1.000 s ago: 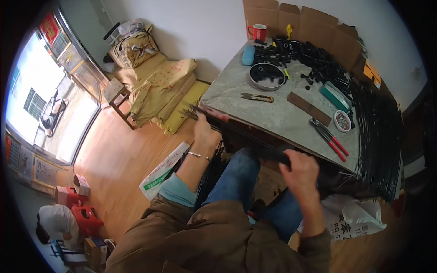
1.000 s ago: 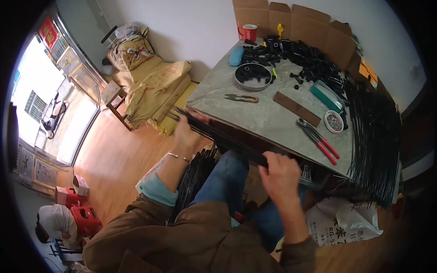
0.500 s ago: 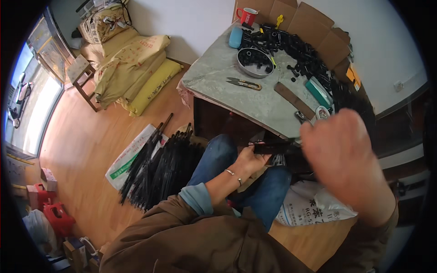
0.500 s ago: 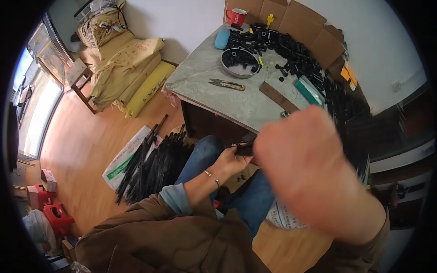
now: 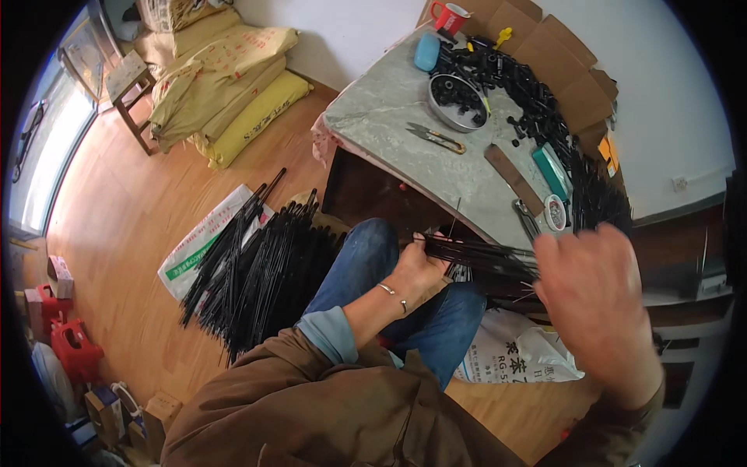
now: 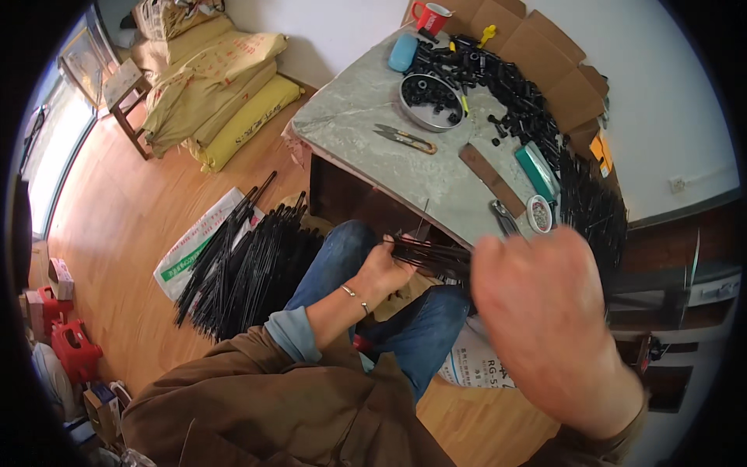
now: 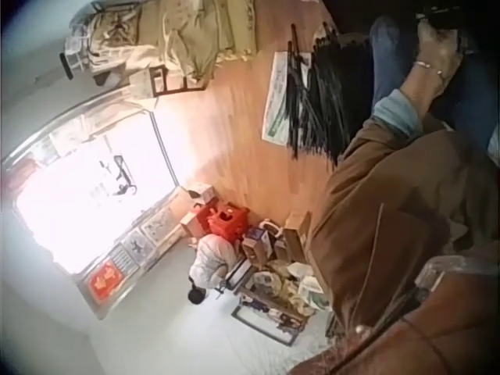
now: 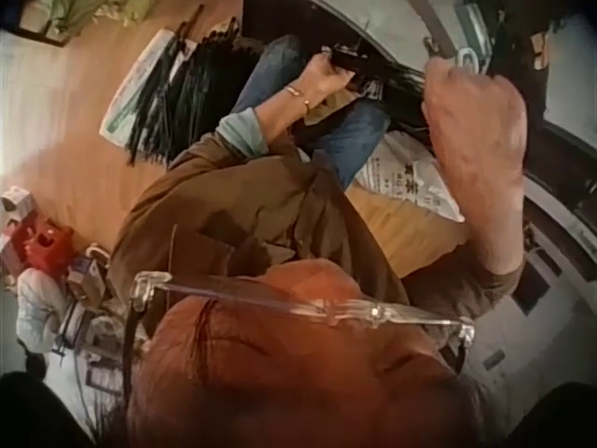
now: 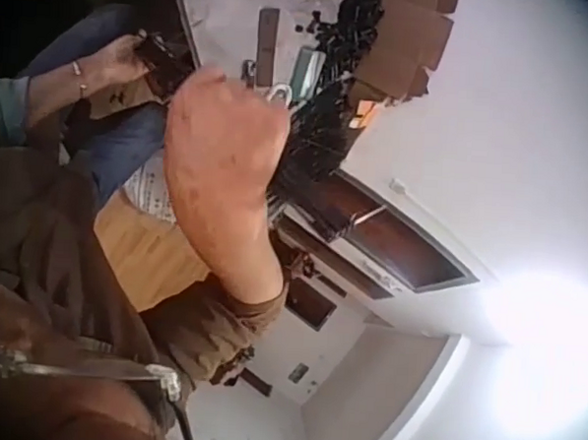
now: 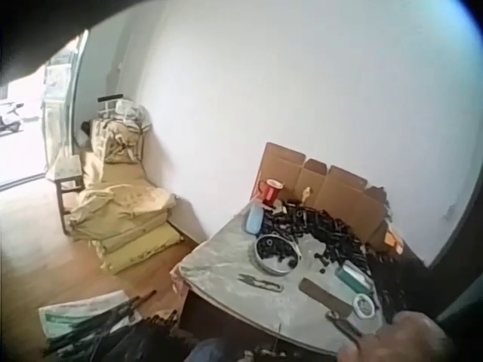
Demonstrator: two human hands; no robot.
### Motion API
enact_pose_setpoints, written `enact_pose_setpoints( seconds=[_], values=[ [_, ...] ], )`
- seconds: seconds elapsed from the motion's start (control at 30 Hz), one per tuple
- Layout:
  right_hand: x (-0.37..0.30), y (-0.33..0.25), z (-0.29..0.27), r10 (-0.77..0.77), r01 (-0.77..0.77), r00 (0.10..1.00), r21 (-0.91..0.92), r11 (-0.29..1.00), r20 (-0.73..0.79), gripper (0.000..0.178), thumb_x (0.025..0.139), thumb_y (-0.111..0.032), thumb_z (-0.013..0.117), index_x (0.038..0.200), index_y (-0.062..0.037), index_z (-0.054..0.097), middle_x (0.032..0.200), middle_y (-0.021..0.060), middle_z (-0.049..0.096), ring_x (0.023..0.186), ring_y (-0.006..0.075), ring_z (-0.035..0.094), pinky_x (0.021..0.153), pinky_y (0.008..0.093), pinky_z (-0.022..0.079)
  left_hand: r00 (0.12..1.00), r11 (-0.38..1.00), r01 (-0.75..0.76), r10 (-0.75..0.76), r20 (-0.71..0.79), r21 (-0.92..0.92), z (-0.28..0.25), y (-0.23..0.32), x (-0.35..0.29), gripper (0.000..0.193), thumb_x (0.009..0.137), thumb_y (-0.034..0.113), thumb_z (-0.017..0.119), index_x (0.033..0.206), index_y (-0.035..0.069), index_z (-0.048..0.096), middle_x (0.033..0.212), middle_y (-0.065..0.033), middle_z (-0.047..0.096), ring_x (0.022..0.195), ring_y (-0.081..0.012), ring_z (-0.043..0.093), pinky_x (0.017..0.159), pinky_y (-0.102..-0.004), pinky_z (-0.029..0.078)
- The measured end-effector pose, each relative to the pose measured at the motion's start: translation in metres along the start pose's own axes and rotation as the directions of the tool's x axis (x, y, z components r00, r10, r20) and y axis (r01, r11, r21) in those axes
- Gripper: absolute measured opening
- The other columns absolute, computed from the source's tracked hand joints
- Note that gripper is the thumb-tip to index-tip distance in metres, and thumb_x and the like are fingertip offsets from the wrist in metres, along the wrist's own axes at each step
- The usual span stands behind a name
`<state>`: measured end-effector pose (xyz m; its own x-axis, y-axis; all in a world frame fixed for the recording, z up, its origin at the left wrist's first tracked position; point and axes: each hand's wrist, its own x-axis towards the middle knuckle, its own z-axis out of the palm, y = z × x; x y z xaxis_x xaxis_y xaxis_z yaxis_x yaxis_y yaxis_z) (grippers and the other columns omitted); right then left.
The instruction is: Assembling black wire bundles with plastic connectors and cutting excess wire.
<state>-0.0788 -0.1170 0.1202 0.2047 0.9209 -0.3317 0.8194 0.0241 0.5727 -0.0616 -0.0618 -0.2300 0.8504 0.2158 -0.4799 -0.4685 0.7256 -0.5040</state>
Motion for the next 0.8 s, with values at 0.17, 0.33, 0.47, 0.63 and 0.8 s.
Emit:
enact_pose_setpoints(
  seconds=[0.17,0.33,0.47,0.63,0.8],
  values=[
    [-0.043,0.012,0.090,0.224,-0.180,0.974,0.544,0.819,-0.015,0.033,0.063,-0.013,0.077,0.090,-0.0060,0.059,0.072,0.0107,0.060,0.066,0.0280,0.059,0.062,0.0380,0.046,0.945,0.922,-0.326,0.321,0.058,0.209,0.046,0.020,-0.050,0.031,0.100,0.038,0.035,0.091,0.010,0.045,0.078,-0.0055,0.052,0.075,-0.0214,0.051,0.088,-0.0495,0.050],
    [-0.049,-0.044,0.201,0.338,-0.288,0.930,0.853,0.434,0.142,0.037,0.066,-0.020,0.081,0.091,-0.0025,0.060,0.078,0.0147,0.065,0.069,0.0290,0.064,0.063,0.0365,0.051,0.746,0.707,-0.618,0.388,0.540,0.345,0.088,0.027,-0.082,0.030,0.100,0.039,0.036,0.096,0.010,0.045,0.075,-0.0051,0.047,0.073,-0.0203,0.051,0.081,-0.0440,0.051],
    [-0.017,-0.063,0.221,0.319,-0.177,0.943,0.952,0.250,0.091,0.032,0.074,-0.017,0.076,0.095,-0.0002,0.061,0.084,0.0138,0.066,0.075,0.0235,0.065,0.068,0.0329,0.052,0.536,0.456,-0.807,0.299,0.789,0.375,0.122,0.017,-0.099,0.029,0.101,0.035,0.037,0.105,0.007,0.045,0.075,-0.0061,0.048,0.070,-0.0198,0.051,0.075,-0.0434,0.052],
    [0.038,-0.067,0.189,0.632,0.326,0.755,0.937,-0.130,-0.175,0.014,0.083,0.001,0.060,0.096,0.0027,0.062,0.088,0.0057,0.063,0.079,0.0110,0.060,0.069,0.0241,0.049,0.455,0.135,-0.887,0.082,0.887,0.443,0.125,0.006,-0.097,0.028,0.101,0.030,0.037,0.105,0.003,0.042,0.075,-0.0066,0.046,0.069,-0.0175,0.051,0.073,-0.0377,0.051],
    [0.053,-0.073,0.156,0.763,0.570,0.572,0.815,-0.105,-0.302,0.012,0.082,0.003,0.061,0.094,0.0028,0.062,0.092,0.0071,0.060,0.079,0.0117,0.058,0.068,0.0233,0.049,0.537,-0.054,-0.842,0.012,0.843,0.537,0.099,-0.004,-0.101,0.031,0.101,0.031,0.041,0.113,0.002,0.043,0.080,-0.0031,0.049,0.074,-0.0120,0.049,0.076,-0.0287,0.047]
  ],
)
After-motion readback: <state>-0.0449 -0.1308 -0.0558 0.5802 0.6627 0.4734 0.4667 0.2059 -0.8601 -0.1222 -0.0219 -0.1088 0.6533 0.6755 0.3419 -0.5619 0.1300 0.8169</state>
